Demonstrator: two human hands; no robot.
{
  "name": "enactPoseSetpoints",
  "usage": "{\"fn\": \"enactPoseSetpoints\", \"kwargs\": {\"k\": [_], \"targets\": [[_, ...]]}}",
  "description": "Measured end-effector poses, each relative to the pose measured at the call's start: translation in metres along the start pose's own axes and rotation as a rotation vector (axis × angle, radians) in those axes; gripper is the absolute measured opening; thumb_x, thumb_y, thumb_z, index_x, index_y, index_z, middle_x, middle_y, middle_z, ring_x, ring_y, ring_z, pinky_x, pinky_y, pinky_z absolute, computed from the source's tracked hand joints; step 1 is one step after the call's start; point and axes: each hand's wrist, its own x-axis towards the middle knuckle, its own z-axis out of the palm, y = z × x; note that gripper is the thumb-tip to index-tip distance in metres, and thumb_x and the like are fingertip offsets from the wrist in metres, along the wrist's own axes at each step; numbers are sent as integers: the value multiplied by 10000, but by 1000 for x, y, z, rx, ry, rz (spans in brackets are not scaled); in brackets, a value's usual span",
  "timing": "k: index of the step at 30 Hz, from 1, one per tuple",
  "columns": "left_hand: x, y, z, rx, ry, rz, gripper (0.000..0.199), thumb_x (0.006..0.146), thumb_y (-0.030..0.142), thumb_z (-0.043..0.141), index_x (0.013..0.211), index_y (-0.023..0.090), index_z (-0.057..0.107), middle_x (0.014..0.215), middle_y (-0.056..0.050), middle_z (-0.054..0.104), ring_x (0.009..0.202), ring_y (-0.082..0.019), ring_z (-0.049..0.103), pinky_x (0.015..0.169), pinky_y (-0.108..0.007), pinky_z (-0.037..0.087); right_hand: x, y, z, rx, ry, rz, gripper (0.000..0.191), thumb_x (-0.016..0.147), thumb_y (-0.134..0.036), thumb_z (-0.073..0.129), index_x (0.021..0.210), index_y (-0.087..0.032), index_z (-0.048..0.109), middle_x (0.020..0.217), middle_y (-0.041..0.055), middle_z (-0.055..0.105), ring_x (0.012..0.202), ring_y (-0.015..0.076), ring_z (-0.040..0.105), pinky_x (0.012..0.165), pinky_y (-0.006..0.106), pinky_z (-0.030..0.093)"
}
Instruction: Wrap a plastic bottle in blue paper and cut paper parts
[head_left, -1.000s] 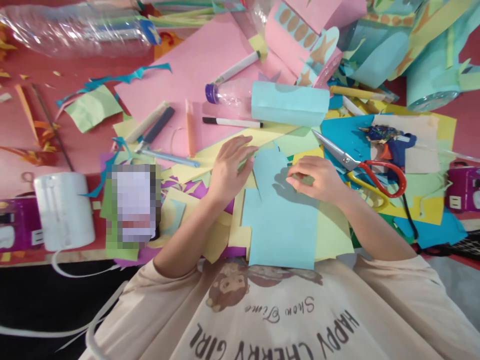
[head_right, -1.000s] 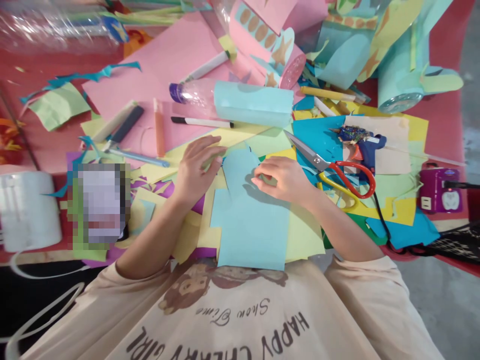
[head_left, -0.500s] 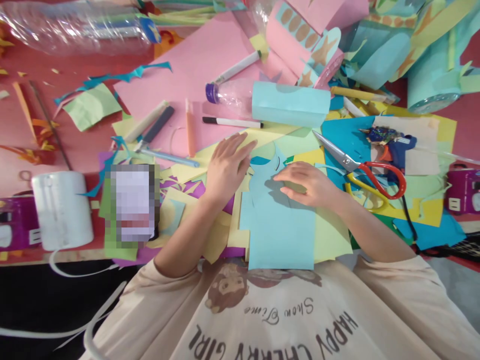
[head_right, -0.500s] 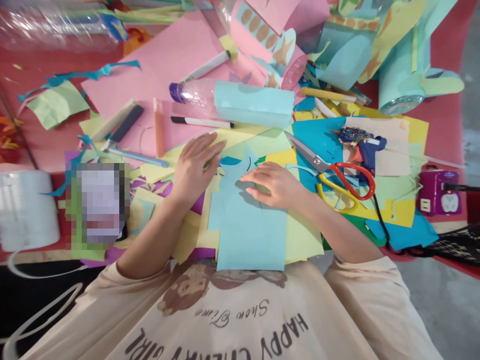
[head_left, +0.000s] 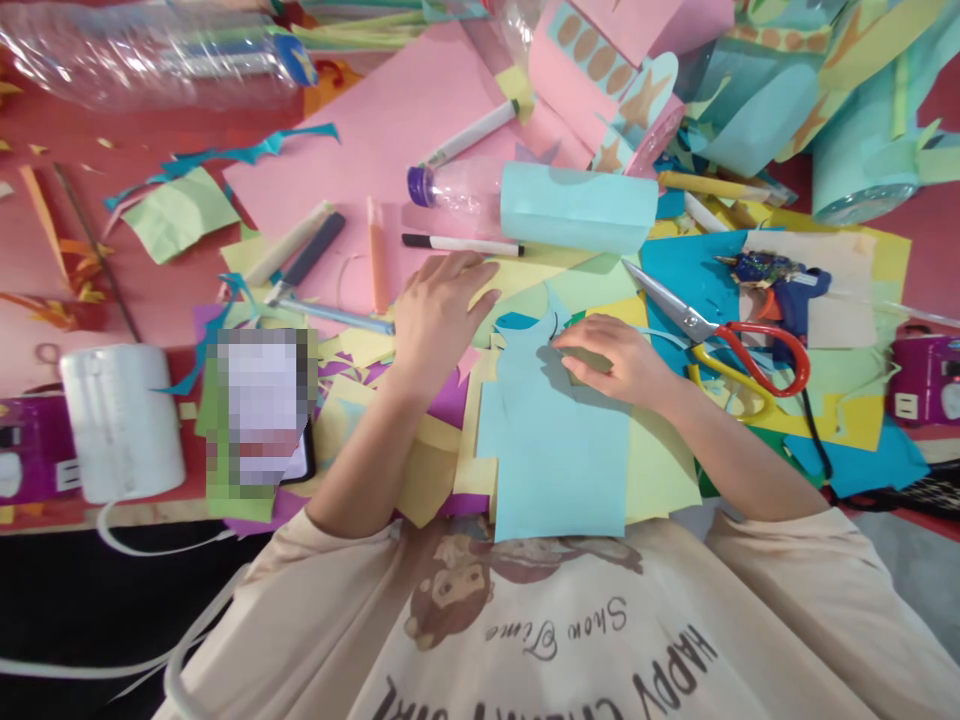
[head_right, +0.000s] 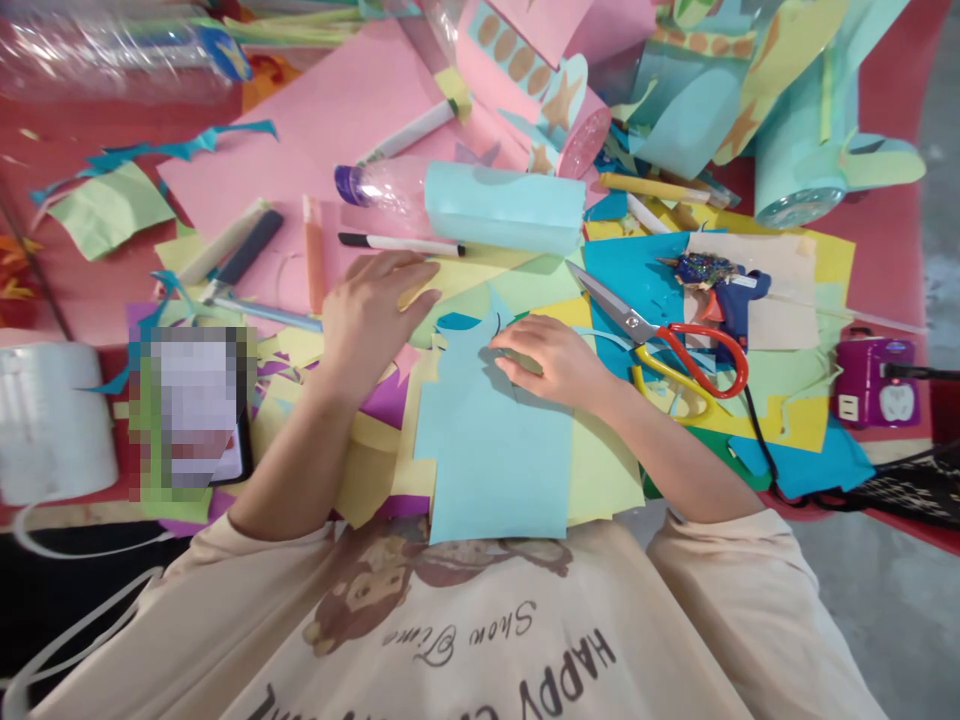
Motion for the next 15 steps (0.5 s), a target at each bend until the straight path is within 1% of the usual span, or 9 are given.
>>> {"fn": "enactPoseSetpoints", "kwargs": {"k": [4,9,10,12,15], "targets": [[6,-5,-3,23,-7,57,224,898,341,561,1091,313,670,1183,-20,690,1065,-245,628,844,-366,532,0,1,0,15,11,-6,170,933,-277,506,995,-189,637,920,85,742,850,208,680,780,372,534],[7,-13,0,-18,65,98,128,877,333,600,957,321,699,1106,4,717,988,-220,643,766,-339,527,0,2,0,23,13,-4,173,933,-270,507,995,-179,640,916,92,742,849,206,680,782,367,535],[6,-13,0,-30,76,103,127,888,334,582,937,322,699,1090,11,722,982,-213,645,764,-332,524,0,2,0,20,12,-1,175,934,-275,506,994,-181,641,916,90,743,848,206,679,779,368,536],[5,-11,0,-46,88,96,187,926,336,507,900,309,690,1037,10,734,956,-199,655,765,-322,516,0,2,0,13,7,2,178,935,-279,503,992,-183,642,918,87,743,848,206,679,779,369,538],[3,-5,-1,-61,82,28,288,963,328,399,848,269,656,960,-25,737,901,-200,667,762,-336,502,0,1,0,4,9,-5,173,933,-278,509,984,-186,646,920,80,744,851,204,680,780,365,540]]}}
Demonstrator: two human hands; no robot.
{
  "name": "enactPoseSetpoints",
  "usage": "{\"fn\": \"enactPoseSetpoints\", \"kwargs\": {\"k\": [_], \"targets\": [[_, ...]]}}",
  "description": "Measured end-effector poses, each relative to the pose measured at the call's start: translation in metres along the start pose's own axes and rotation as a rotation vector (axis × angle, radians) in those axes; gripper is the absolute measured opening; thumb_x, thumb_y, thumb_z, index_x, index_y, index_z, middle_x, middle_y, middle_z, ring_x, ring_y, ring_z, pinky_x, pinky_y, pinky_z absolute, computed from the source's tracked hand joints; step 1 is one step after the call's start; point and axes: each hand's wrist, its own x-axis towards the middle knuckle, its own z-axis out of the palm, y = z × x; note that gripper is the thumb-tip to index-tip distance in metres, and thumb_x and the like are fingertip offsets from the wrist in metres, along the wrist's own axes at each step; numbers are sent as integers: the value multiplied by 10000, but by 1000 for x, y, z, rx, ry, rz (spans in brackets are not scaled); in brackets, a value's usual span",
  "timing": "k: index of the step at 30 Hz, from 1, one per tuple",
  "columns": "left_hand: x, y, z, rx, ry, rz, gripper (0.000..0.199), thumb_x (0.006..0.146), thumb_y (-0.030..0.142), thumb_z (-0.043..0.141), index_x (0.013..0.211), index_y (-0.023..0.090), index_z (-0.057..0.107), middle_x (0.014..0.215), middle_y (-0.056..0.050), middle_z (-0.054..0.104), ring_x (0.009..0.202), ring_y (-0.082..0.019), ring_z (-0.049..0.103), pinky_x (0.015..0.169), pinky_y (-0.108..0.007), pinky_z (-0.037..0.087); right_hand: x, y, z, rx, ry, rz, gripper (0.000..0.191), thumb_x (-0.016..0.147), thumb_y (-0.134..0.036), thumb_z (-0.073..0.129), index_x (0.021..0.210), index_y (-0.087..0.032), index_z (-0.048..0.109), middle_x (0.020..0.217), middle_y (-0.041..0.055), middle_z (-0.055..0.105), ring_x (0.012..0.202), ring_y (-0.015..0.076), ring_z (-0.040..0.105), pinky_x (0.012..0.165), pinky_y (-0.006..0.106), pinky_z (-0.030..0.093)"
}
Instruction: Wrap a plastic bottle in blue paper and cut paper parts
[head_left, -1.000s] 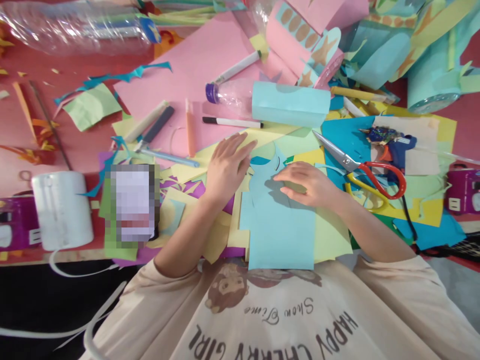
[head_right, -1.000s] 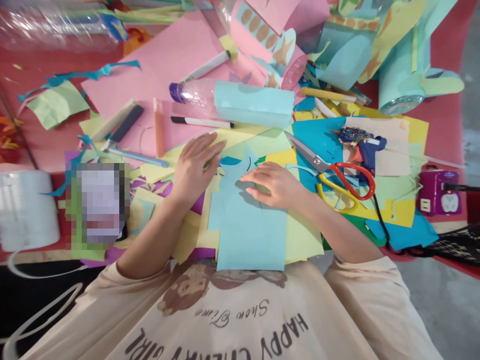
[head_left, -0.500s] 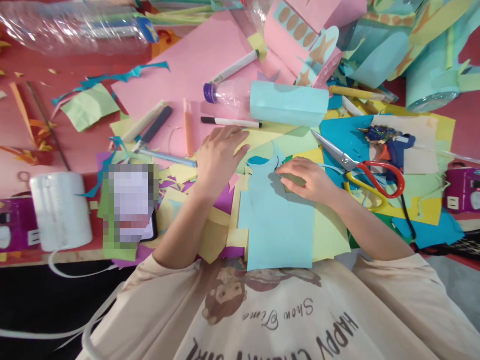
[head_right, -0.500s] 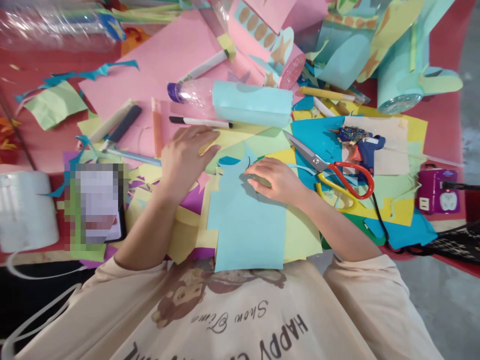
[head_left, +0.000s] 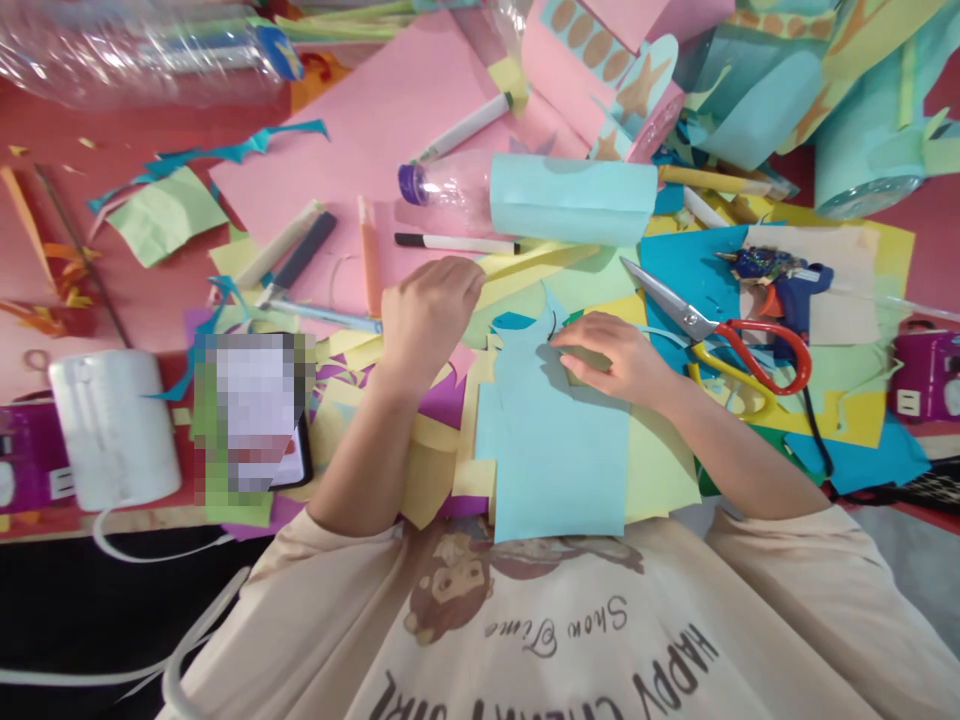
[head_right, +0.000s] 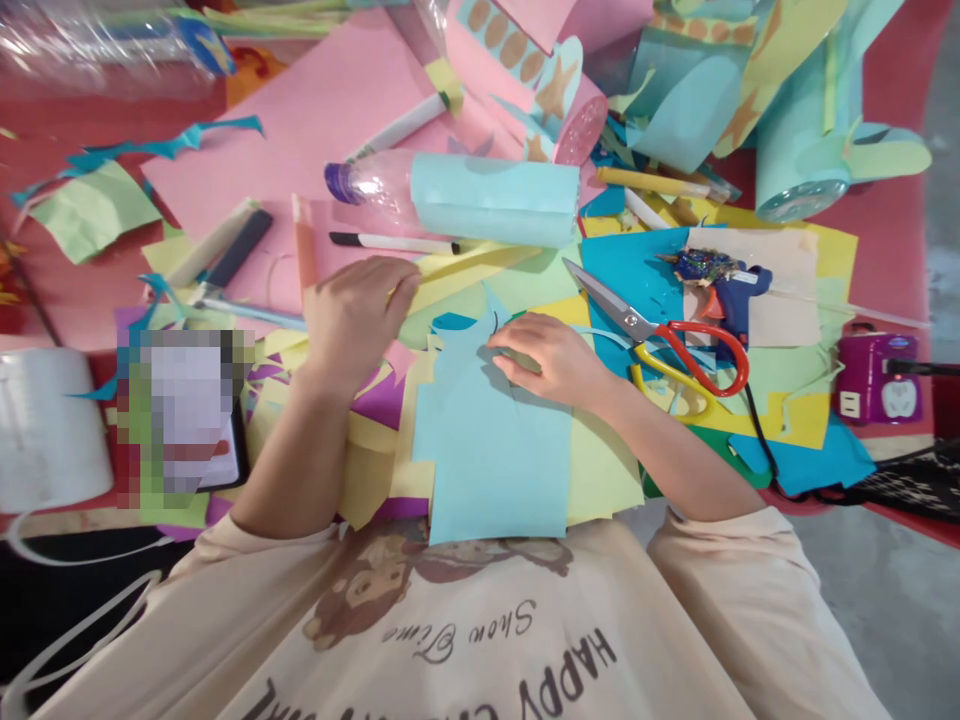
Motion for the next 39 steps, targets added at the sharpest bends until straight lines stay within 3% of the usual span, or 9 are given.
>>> {"fn": "enactPoseSetpoints", "kwargs": {"k": [4,14,20,24,31,34,37,39], "targets": [[2,5,1,-33,16,-70,257,951,318,406,806,260,610,928,-49,718,903,-213,661,775,-356,492,0,-1,0,3,14,-11,180,931,-279,516,981,-173,653,918,94,746,847,207,683,774,363,541],[3,2,4,-57,78,-53,151,870,251,502,779,261,621,883,-15,727,847,-191,659,697,-327,506,1,-1,-1,11,-18,29,191,934,-294,498,981,-192,653,932,84,744,869,209,679,786,373,537],[8,0,6,-245,65,-193,111,806,233,538,739,238,626,844,-2,728,812,-168,669,762,-309,539,1,-1,-1,19,-24,33,205,936,-291,496,993,-176,656,935,100,741,873,218,675,798,379,531],[11,0,7,-336,89,-273,104,763,257,568,696,220,640,790,-7,730,753,-165,674,721,-296,546,3,-2,-1,50,-34,90,203,931,-310,503,990,-192,657,943,89,741,889,216,673,799,373,529],[13,0,8,-315,92,-305,105,744,273,589,683,219,656,763,-14,735,714,-171,669,699,-306,550,12,-7,-8,40,-1,147,207,945,-291,491,980,-180,662,953,85,732,896,212,663,826,376,529],[11,0,8,-277,87,-235,126,781,279,559,706,230,649,793,-9,739,753,-174,670,705,-300,545,27,-5,-9,-69,-36,156,228,948,-291,477,1025,-182,663,1093,107,705,1037,254,639,916,441,512],[8,0,9,-240,96,-184,144,810,284,535,725,246,645,815,-2,733,778,-171,661,735,-304,539,46,2,-5,-183,-82,127,255,936,-243,476,1118,-190,647,1360,115,571,1254,293,528,1038,501,455],[7,-1,10,-215,104,-165,145,822,292,533,735,260,644,819,-1,724,790,-174,655,758,-318,537,57,8,-1,-238,-85,87,257,929,-216,473,1116,-189,647,1427,96,509,1329,300,457,1084,526,423]]}}
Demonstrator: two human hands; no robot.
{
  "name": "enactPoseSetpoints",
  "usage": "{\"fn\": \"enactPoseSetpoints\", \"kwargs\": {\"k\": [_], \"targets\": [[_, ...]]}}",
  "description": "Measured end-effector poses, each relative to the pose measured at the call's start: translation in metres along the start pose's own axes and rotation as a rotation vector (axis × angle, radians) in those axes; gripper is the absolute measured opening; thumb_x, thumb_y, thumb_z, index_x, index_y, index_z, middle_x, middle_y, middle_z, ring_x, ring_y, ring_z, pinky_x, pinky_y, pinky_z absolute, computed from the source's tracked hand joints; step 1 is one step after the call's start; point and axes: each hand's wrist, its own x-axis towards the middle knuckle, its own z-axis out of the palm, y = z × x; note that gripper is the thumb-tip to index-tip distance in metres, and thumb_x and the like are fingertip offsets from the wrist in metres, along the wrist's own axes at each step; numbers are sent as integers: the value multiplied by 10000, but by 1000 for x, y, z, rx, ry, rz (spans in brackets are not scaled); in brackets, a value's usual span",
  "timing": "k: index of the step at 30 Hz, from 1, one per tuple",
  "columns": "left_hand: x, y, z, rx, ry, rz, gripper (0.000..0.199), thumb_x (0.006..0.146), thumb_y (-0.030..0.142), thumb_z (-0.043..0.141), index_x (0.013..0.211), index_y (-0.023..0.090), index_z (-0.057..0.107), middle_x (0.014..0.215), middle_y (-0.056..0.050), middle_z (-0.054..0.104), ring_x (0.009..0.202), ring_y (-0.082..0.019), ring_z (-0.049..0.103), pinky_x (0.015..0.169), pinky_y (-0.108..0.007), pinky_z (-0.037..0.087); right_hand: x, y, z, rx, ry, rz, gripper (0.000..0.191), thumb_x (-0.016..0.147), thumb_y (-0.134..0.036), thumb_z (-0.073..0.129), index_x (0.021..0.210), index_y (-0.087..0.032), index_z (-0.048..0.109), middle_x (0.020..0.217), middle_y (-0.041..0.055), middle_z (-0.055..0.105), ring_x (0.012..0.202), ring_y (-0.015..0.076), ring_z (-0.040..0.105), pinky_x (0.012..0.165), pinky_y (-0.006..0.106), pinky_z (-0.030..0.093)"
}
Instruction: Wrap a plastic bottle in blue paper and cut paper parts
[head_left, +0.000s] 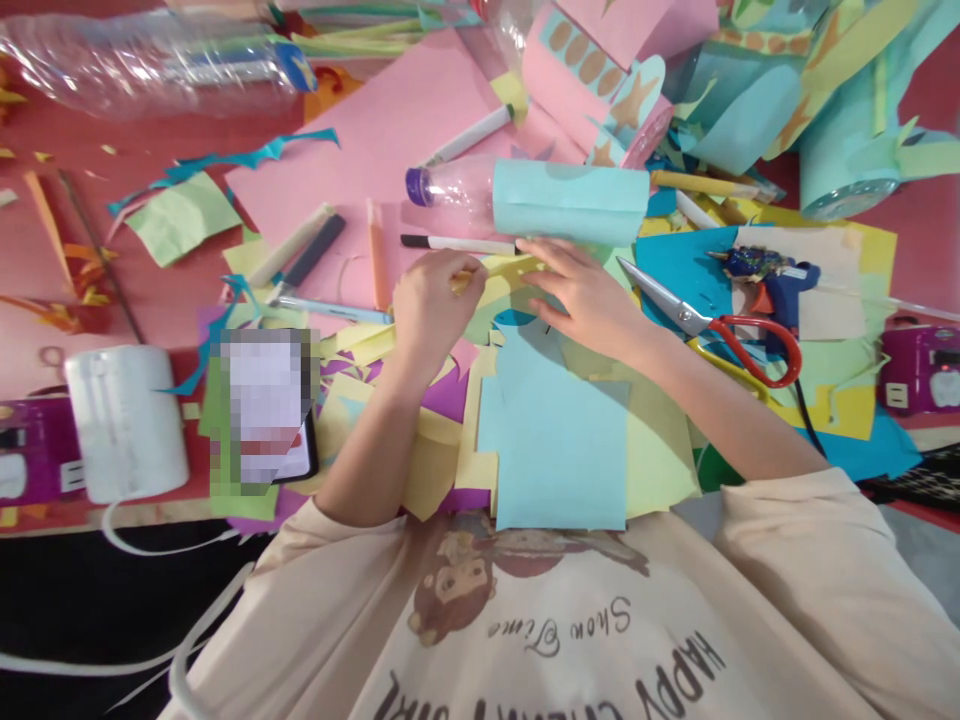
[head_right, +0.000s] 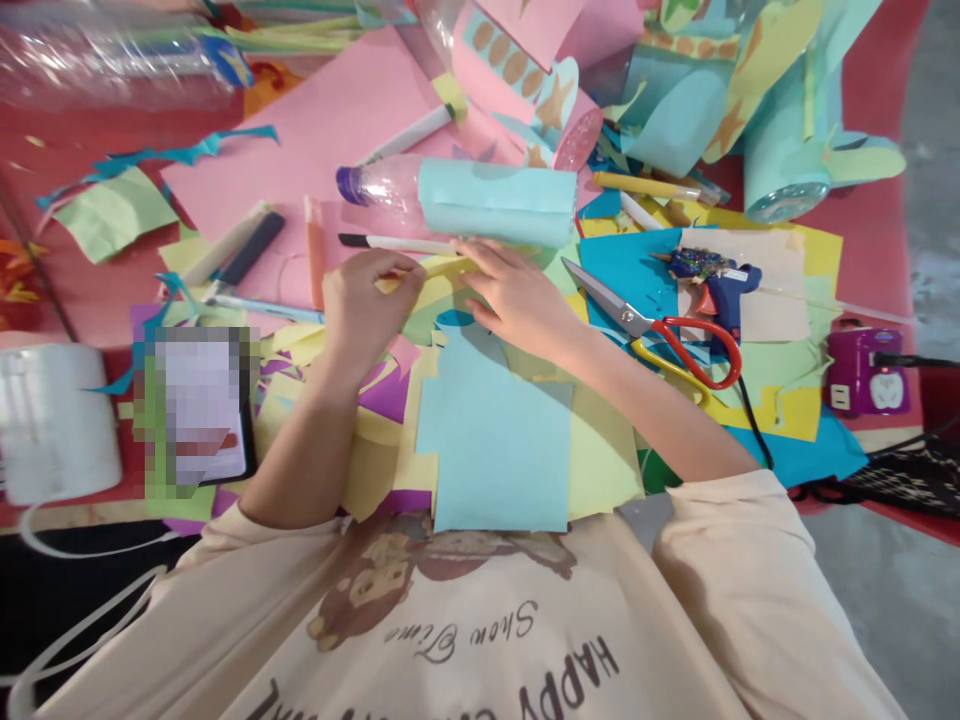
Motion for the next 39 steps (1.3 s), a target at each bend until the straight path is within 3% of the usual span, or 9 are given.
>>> {"fn": "enactPoseSetpoints", "kwargs": {"k": [8,14,18,20,25,34,39], "targets": [[-3,3,-5,20,-35,32,140,874,259,508,815,282,633,902,1,727,843,-173,669,746,-307,523,0,6,4,-143,98,13,259,941,-170,417,994,-202,669,1121,102,638,1087,289,579,893,491,524],[-4,5,-4,120,-22,84,138,886,278,514,809,281,628,861,-1,723,829,-180,662,716,-307,509,3,2,10,-162,96,-35,272,937,-162,414,1105,-238,614,1375,63,531,1264,307,469,1022,542,440],[-6,1,-3,127,-17,114,152,898,284,509,837,288,648,867,0,724,856,-172,661,750,-296,528,7,2,13,-161,45,-1,291,933,-166,417,1170,-203,582,1324,95,570,1205,323,499,970,537,462],[-7,-1,-5,131,-42,145,129,879,280,554,934,293,670,996,-2,734,971,-184,661,818,-308,542,8,2,13,-147,4,23,309,931,-160,412,1198,-163,568,1297,121,578,1164,317,530,959,515,477],[-10,-1,-14,208,-177,155,354,884,320,594,1238,310,611,1342,-1,620,1245,-204,567,975,-315,515,10,-3,6,-109,-63,76,316,925,-174,419,1199,-142,573,1309,141,566,1126,299,573,944,473,502],[-11,10,-21,355,-254,150,401,929,310,527,1329,289,552,1404,-11,571,1252,-211,574,930,-319,548,2,-10,-8,-51,-40,77,297,921,-191,440,1179,-161,585,1280,141,588,1195,289,559,986,466,489],[-13,9,-21,328,-282,146,439,916,303,550,1353,271,520,1435,-28,539,1289,-231,541,1002,-356,509,-14,-13,-20,-45,-25,103,310,925,-212,443,1200,-169,579,1282,139,593,1206,297,564,1009,493,479]]}}
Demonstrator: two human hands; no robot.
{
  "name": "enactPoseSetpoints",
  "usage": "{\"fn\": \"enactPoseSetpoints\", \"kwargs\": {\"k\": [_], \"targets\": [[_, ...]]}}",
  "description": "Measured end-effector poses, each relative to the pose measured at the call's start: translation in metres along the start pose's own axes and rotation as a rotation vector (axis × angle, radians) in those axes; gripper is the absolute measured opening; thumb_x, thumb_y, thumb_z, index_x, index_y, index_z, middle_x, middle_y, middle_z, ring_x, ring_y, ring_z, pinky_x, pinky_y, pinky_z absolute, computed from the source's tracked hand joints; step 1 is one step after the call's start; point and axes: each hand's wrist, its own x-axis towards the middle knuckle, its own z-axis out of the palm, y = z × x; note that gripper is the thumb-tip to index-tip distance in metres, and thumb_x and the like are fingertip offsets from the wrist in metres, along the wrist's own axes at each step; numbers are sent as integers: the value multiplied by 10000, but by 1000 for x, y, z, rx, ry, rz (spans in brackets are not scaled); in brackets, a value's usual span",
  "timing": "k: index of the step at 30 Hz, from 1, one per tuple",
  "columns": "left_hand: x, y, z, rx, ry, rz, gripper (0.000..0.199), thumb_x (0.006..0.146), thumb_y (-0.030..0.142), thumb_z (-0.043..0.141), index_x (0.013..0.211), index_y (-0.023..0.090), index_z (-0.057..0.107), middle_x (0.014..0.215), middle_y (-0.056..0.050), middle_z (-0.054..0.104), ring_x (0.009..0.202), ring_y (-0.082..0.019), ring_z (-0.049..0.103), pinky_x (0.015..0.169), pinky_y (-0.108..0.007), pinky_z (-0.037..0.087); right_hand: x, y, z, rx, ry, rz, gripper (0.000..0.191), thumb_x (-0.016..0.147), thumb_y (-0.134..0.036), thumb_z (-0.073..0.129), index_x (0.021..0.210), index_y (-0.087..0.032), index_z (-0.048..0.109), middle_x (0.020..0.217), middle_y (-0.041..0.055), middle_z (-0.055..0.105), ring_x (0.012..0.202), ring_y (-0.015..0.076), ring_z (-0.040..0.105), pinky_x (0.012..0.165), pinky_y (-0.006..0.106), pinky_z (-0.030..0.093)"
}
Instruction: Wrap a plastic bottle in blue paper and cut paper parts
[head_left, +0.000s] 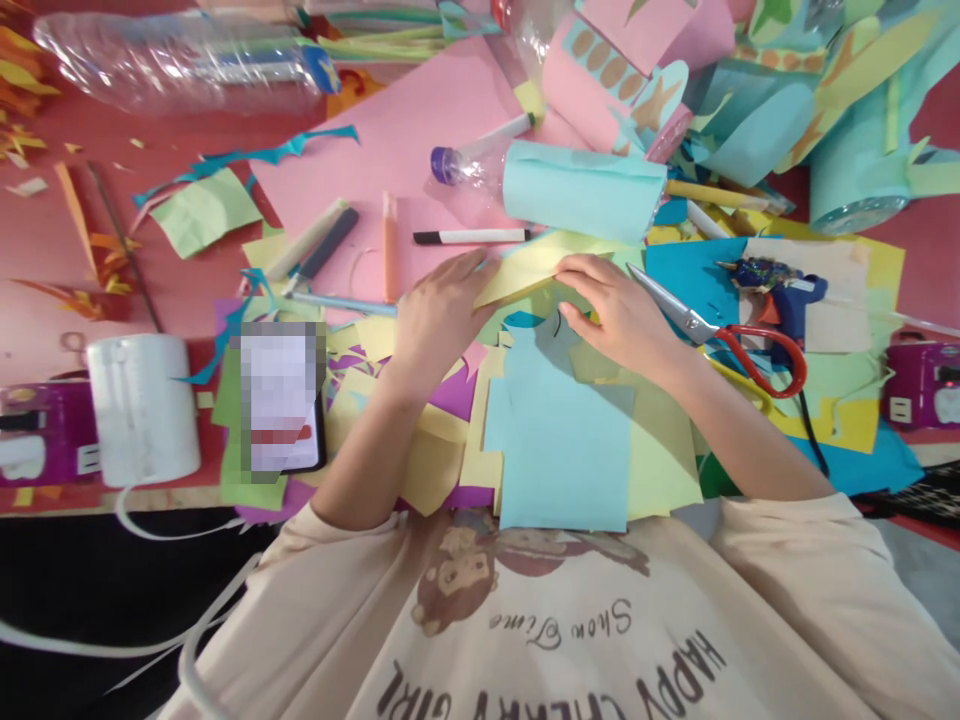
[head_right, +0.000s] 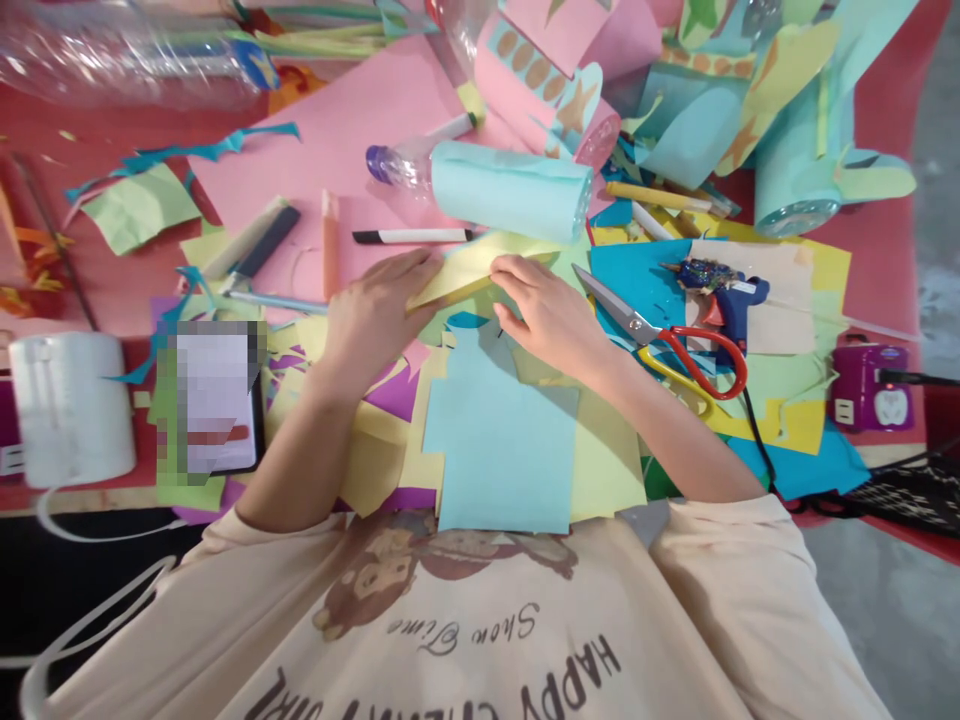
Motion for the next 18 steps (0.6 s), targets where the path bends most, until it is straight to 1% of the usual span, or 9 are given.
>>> {"fn": "enactPoseSetpoints", "kwargs": {"k": [3,6,8,9,11,12,13,15,18], "targets": [[-1,0,-2,-32,-34,19,487,911,327,555,1385,240,487,1466,-46,503,1327,-235,504,1064,-373,464,-9,-2,-6,2,13,8,309,935,-233,437,1202,-178,582,1277,130,605,1196,288,577,1006,483,486],[-2,-3,-7,-90,-108,11,630,882,470,570,1439,218,420,1523,-63,425,1385,-257,435,1140,-403,381,-15,-3,-8,13,28,12,305,936,-238,441,1197,-175,585,1272,131,612,1189,279,585,1008,469,490],[-2,-6,-13,-176,-197,38,718,881,602,491,1471,212,367,1564,-71,349,1437,-260,354,1189,-427,291,-18,-2,-7,28,46,14,300,934,-237,448,1191,-172,589,1266,132,614,1189,275,586,1020,464,485],[-2,-7,-16,-227,-239,56,719,903,638,402,1476,206,358,1575,-73,324,1456,-247,314,1204,-427,250,-19,-2,-6,35,51,13,297,934,-237,450,1188,-174,591,1265,131,615,1191,273,586,1023,462,483],[-2,-10,-20,-296,-283,70,676,961,611,204,1469,199,373,1583,-66,306,1478,-204,262,1219,-407,192,-22,0,-5,40,62,12,293,933,-239,454,1184,-180,593,1263,128,618,1190,271,587,1020,462,485],[-2,-11,-22,-298,-288,57,657,979,576,145,1466,203,380,1587,-58,299,1482,-189,249,1221,-397,182,-24,0,-5,40,70,11,291,934,-242,455,1182,-181,594,1261,128,620,1187,271,589,1015,462,488],[-1,-11,-22,-280,-283,38,639,990,546,119,1467,210,379,1591,-52,289,1484,-182,241,1220,-391,181,-26,1,-6,38,81,12,290,936,-249,456,1182,-183,594,1259,127,621,1181,271,591,1011,462,490],[-1,-11,-21,-211,-275,17,601,1003,508,130,1478,221,361,1601,-52,261,1489,-185,226,1220,-384,182,-31,2,-9,32,113,13,286,938,-268,465,1180,-187,594,1249,124,627,1165,268,599,999,456,497],[-1,-9,-15,-126,-250,35,574,1009,476,146,1487,226,346,1604,-60,254,1490,-190,226,1219,-377,185,-43,1,-16,16,145,1,280,939,-275,483,1179,-184,596,1232,120,636,1156,260,605,993,434,505]]}}
